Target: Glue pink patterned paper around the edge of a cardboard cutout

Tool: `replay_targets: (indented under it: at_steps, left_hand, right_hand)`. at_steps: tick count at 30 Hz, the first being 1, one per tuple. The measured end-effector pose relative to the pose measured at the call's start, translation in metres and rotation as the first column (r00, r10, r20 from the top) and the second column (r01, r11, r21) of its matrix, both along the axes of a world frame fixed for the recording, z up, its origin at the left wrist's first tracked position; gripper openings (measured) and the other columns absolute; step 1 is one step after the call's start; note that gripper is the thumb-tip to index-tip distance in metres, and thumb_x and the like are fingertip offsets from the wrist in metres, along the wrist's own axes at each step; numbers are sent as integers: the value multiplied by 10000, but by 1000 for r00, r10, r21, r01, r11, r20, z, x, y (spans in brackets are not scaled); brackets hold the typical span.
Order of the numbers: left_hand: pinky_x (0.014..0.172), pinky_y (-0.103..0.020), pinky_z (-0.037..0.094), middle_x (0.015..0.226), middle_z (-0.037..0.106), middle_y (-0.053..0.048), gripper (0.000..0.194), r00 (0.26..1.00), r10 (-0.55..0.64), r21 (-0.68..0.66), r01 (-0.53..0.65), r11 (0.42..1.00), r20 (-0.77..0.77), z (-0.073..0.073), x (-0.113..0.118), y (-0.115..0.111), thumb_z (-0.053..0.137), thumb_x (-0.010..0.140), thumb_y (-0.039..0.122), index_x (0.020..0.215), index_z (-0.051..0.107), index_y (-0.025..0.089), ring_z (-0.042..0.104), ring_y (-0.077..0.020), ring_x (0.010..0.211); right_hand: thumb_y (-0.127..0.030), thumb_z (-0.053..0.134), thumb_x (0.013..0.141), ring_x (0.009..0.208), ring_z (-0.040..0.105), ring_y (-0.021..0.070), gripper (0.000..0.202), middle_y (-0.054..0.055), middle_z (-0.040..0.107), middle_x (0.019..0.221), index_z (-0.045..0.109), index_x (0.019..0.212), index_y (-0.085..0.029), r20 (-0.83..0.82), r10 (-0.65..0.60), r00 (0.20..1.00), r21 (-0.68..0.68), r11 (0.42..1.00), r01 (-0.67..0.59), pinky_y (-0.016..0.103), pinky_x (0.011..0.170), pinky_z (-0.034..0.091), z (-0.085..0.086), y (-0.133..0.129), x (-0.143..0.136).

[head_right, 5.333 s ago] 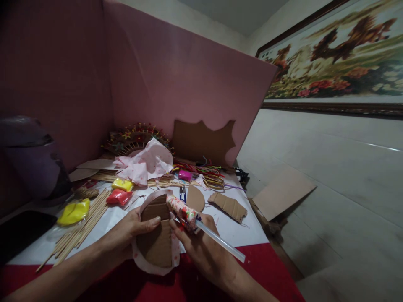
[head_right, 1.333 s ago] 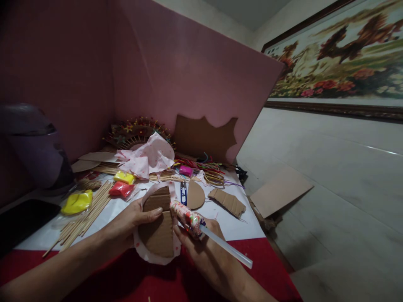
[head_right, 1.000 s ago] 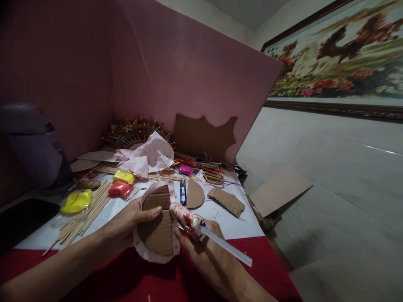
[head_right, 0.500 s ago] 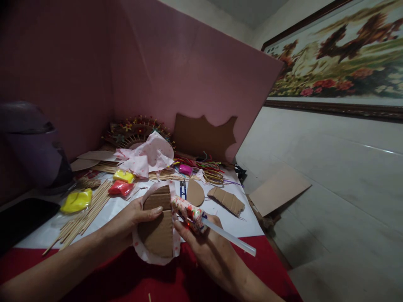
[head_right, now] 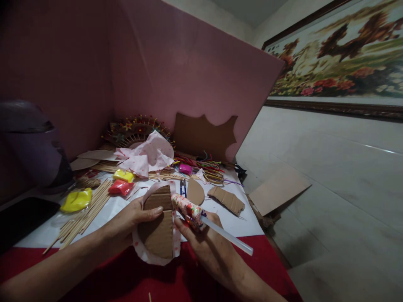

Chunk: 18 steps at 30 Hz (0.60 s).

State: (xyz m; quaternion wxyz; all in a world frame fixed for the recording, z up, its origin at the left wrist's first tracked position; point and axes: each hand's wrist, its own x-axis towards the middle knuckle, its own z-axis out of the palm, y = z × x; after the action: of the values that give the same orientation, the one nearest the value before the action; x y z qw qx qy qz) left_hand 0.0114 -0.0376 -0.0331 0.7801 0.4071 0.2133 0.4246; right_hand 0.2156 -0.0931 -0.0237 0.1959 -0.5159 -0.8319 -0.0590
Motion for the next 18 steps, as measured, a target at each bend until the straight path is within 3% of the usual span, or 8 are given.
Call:
replay_targets:
  at_steps: [5, 11, 18]
  left_hand:
    - [766, -360, 454, 972, 689, -99, 503, 1000, -2, -4, 2, 1000, -7, 1, 0, 0, 691, 721, 150, 1195, 530, 194, 631, -214, 804]
    - [773, -352, 454, 974, 690, -89, 493, 1000, -9, -4, 9, 1000, -10, 2, -1, -1, 673, 735, 134, 1203, 527, 195, 630, -202, 801]
    - [770, -347, 453, 979, 689, -92, 482, 1000, -6, -9, 5, 1000, -14, 0, 0, 1, 688, 724, 147, 1179, 536, 197, 634, -214, 816]
  right_hand:
    - [-166, 450, 883, 828, 669, 265, 367, 54, 708, 1014, 645, 1138, -343, 113, 40, 993, 55, 997, -47, 389, 705, 579, 4, -1, 1]
    - [-177, 487, 867, 912, 664, 265, 409, 19, 676, 1122, 576, 1215, -372, 68, 6, 998, 109, 994, -13, 398, 752, 580, -6, 0, 3]
    - [-170, 539, 844, 858, 674, 254, 322, 52, 700, 1051, 661, 1101, -321, 109, -4, 994, 89, 996, -6, 367, 719, 586, 5, -2, -5]
